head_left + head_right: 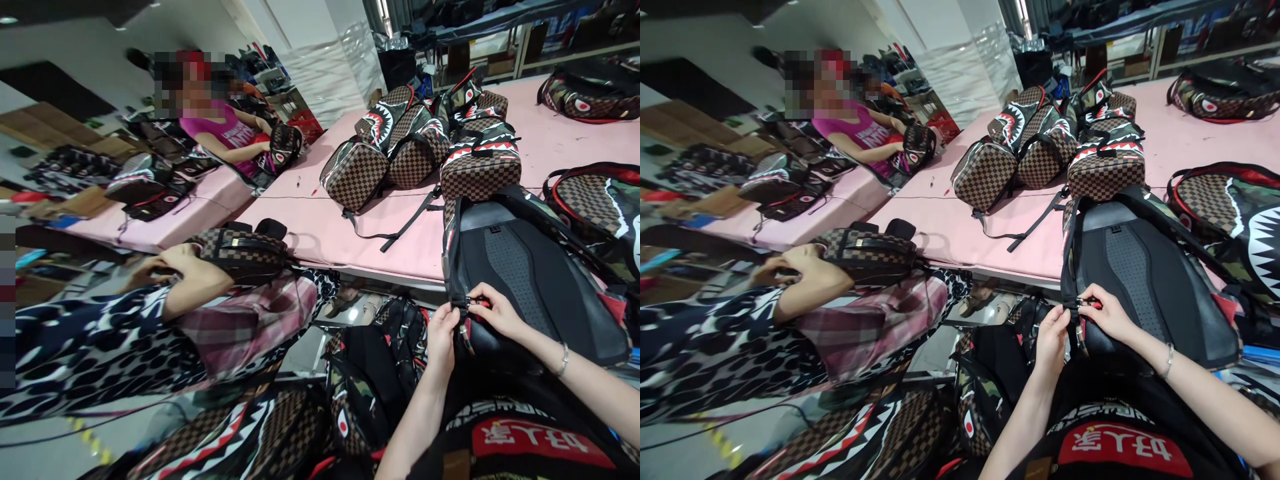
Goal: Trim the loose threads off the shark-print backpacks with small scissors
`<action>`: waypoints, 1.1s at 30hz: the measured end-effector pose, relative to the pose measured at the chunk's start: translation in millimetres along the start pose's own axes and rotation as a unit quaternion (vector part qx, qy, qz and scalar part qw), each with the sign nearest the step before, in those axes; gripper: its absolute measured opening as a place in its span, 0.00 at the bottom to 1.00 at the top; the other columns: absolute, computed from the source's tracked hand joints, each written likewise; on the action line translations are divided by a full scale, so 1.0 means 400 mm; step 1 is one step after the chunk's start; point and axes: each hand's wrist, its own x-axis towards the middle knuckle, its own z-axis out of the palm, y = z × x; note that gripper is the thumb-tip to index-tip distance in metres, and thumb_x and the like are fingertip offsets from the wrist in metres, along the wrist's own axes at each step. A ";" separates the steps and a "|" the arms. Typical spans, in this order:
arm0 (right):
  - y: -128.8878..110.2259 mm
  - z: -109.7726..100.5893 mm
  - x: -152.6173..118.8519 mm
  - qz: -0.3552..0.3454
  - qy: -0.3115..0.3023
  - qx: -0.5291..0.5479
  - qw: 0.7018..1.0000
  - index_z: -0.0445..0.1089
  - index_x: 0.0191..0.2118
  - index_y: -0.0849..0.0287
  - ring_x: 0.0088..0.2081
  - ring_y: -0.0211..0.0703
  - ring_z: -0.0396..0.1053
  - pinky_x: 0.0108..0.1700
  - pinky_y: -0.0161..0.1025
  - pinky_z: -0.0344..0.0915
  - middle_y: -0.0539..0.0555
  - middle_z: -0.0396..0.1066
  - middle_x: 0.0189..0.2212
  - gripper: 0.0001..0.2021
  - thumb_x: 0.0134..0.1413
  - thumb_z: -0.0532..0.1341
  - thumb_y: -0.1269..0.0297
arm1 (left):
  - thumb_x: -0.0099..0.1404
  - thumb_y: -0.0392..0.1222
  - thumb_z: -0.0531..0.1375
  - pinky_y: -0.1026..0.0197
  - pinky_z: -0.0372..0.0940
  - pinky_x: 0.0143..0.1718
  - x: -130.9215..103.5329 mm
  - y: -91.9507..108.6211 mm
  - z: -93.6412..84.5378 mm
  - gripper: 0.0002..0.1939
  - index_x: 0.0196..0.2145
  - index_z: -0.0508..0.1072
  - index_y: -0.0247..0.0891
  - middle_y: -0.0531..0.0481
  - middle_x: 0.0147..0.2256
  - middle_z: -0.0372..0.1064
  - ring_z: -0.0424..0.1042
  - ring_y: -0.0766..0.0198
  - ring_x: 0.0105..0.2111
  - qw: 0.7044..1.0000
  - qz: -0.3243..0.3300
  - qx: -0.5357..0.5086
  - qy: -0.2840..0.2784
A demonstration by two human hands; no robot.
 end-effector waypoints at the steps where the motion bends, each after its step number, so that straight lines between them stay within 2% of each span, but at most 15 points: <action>1: -0.010 0.001 -0.003 0.016 0.015 0.072 0.997 0.61 0.33 0.58 0.29 0.37 0.62 0.31 0.35 0.59 0.51 0.63 0.28 0.10 0.52 0.59 0.58 | 0.51 0.40 0.64 0.63 0.62 0.42 0.002 0.002 -0.001 0.15 0.37 0.73 0.31 0.44 0.36 0.73 0.71 0.61 0.37 1.000 -0.010 0.004 0.002; 3: -0.037 -0.008 -0.003 0.020 0.050 0.206 0.977 0.58 0.34 0.57 0.26 0.34 0.59 0.28 0.34 0.58 0.49 0.60 0.27 0.13 0.51 0.60 0.55 | 0.50 0.42 0.65 0.63 0.63 0.36 0.006 0.002 -0.007 0.16 0.35 0.72 0.30 0.43 0.33 0.73 0.72 0.61 0.33 0.999 -0.042 0.004 0.019; 5: -0.065 -0.033 0.005 0.002 0.088 0.260 0.961 0.56 0.35 0.55 0.24 0.33 0.57 0.26 0.33 0.56 0.48 0.59 0.27 0.14 0.51 0.59 0.53 | 0.49 0.42 0.65 0.64 0.64 0.33 0.010 0.000 -0.015 0.16 0.34 0.71 0.30 0.42 0.31 0.73 0.72 0.62 0.30 0.997 -0.068 -0.007 0.039; 7: -0.078 -0.063 0.013 -0.023 0.116 0.188 0.975 0.58 0.35 0.55 0.25 0.34 0.58 0.28 0.34 0.57 0.49 0.60 0.28 0.12 0.51 0.60 0.54 | 0.48 0.42 0.66 0.64 0.64 0.33 0.011 -0.004 -0.022 0.17 0.34 0.71 0.30 0.42 0.32 0.73 0.72 0.63 0.30 0.996 -0.070 -0.022 0.048; 9: -0.072 -0.084 0.015 -0.047 0.117 0.016 0.992 0.62 0.35 0.56 0.29 0.37 0.62 0.32 0.35 0.59 0.51 0.63 0.29 0.09 0.52 0.59 0.59 | 0.49 0.42 0.66 0.64 0.64 0.33 0.011 -0.009 -0.024 0.17 0.35 0.71 0.30 0.42 0.33 0.73 0.72 0.62 0.31 0.996 -0.065 -0.026 0.047; 12: -0.039 -0.088 0.003 -0.105 0.070 -0.219 0.968 0.64 0.34 0.59 0.33 0.41 0.64 0.37 0.38 0.61 0.53 0.66 0.30 0.04 0.56 0.56 0.64 | 0.50 0.43 0.65 0.63 0.64 0.34 0.009 -0.013 -0.021 0.17 0.36 0.71 0.30 0.42 0.33 0.73 0.73 0.61 0.33 0.997 -0.061 -0.019 0.041; 14: -0.017 -0.081 -0.006 -0.149 0.049 -0.293 0.943 0.64 0.34 0.60 0.35 0.42 0.64 0.38 0.40 0.61 0.55 0.66 0.31 0.05 0.58 0.54 0.66 | 0.50 0.43 0.65 0.63 0.64 0.35 0.009 -0.013 -0.019 0.17 0.36 0.71 0.30 0.42 0.33 0.73 0.73 0.59 0.34 0.998 -0.055 -0.020 0.038; 18: 0.000 -0.070 -0.011 -0.193 0.016 -0.345 0.918 0.64 0.38 0.60 0.38 0.44 0.64 0.41 0.41 0.63 0.57 0.67 0.34 0.05 0.59 0.53 0.66 | 0.50 0.42 0.65 0.62 0.64 0.39 0.009 -0.010 -0.016 0.16 0.36 0.72 0.30 0.43 0.33 0.73 0.73 0.59 0.36 0.998 -0.050 -0.025 0.036; 25: -0.012 -0.054 0.005 -0.202 -0.009 -0.380 0.903 0.64 0.38 0.61 0.38 0.44 0.64 0.40 0.41 0.62 0.58 0.66 0.35 0.07 0.60 0.51 0.66 | 0.49 0.42 0.65 0.61 0.63 0.39 0.000 -0.007 -0.001 0.16 0.35 0.72 0.30 0.43 0.32 0.73 0.72 0.58 0.36 0.998 -0.055 -0.015 0.031; 29: -0.016 -0.045 0.005 -0.205 -0.001 -0.403 0.892 0.65 0.35 0.61 0.36 0.43 0.64 0.39 0.40 0.62 0.57 0.67 0.33 0.08 0.60 0.51 0.68 | 0.49 0.41 0.65 0.61 0.63 0.39 -0.001 -0.007 0.001 0.16 0.36 0.71 0.30 0.43 0.32 0.73 0.72 0.58 0.35 0.998 -0.051 -0.016 0.039; 33: -0.011 -0.047 -0.002 -0.193 0.034 -0.381 0.904 0.64 0.34 0.61 0.35 0.42 0.64 0.38 0.39 0.62 0.56 0.66 0.31 0.06 0.59 0.51 0.68 | 0.50 0.42 0.65 0.60 0.63 0.39 0.000 -0.005 -0.003 0.16 0.35 0.71 0.30 0.43 0.31 0.73 0.72 0.58 0.34 0.998 -0.047 -0.014 0.036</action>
